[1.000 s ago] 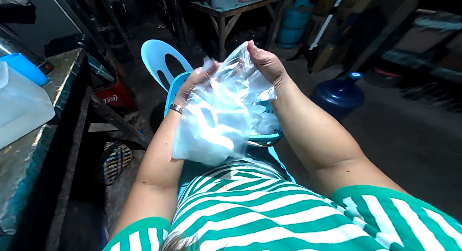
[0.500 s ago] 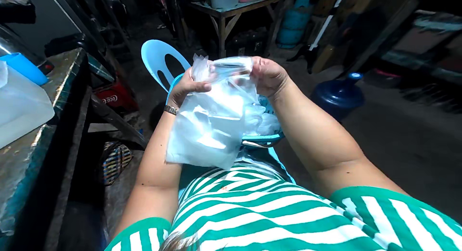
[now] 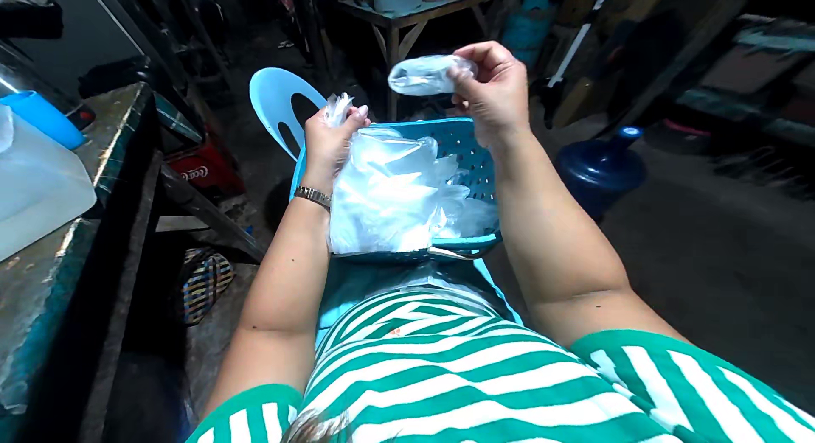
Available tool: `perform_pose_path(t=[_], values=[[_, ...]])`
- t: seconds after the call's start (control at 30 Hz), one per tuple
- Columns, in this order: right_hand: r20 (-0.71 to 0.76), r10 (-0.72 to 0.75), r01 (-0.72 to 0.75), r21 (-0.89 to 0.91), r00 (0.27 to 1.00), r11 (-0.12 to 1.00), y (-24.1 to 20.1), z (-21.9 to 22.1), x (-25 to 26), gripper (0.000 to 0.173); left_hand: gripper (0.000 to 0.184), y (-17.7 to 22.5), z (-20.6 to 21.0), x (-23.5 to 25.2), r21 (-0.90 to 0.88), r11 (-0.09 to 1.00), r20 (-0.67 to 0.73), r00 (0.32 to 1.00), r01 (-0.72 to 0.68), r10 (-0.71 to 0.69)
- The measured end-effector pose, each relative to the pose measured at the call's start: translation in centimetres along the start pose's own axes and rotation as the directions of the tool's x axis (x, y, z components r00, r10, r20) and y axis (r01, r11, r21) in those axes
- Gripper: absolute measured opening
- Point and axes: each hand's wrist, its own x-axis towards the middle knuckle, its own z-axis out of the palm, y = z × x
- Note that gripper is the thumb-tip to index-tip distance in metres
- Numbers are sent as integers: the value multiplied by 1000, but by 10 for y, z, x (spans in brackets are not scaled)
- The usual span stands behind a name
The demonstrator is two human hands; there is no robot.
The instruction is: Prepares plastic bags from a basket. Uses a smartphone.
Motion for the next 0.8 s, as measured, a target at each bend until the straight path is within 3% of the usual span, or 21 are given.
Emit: perform_pose_path(t=[0.03,0.07,0.13,0.2,0.27,0.37,0.43,0.5,0.6,0.7,0.8], values=[[-33,73,-75,-78,997,994,0,-5,1,15,10,0,1,0,-23,1000,5,1000,17,-17],[-27,171,-172,-208,985,963,1,-9,1,24,8,0,2,0,-53,998,19,999,43,-42],[108,436,-324,-515,894,793,6,-14,0,35,6,5,3,-2,-132,985,109,989,115,-101],[216,626,-261,-772,750,579,20,-8,2,33,4,10,4,-6,-172,971,228,966,167,-125],[259,741,-143,-891,619,431,18,4,0,32,8,10,2,-8,-196,968,349,934,154,-78],[271,841,-88,-933,468,349,20,17,-1,20,26,3,0,-7,-198,972,451,892,128,-26],[258,877,-95,-942,406,321,14,24,-3,19,41,1,-1,-6,-201,969,474,880,145,-33],[277,848,-64,-938,452,340,8,24,-4,19,49,1,-1,-5,-207,961,491,869,181,-59],[359,648,103,-911,672,398,15,14,2,20,55,0,2,-5,-188,957,497,862,221,-101],[315,528,38,-882,789,469,14,6,6,17,56,0,3,-4,-124,966,501,855,225,-135],[271,389,-41,-773,881,632,9,5,0,38,54,0,4,-5,-101,970,503,852,222,-143]])
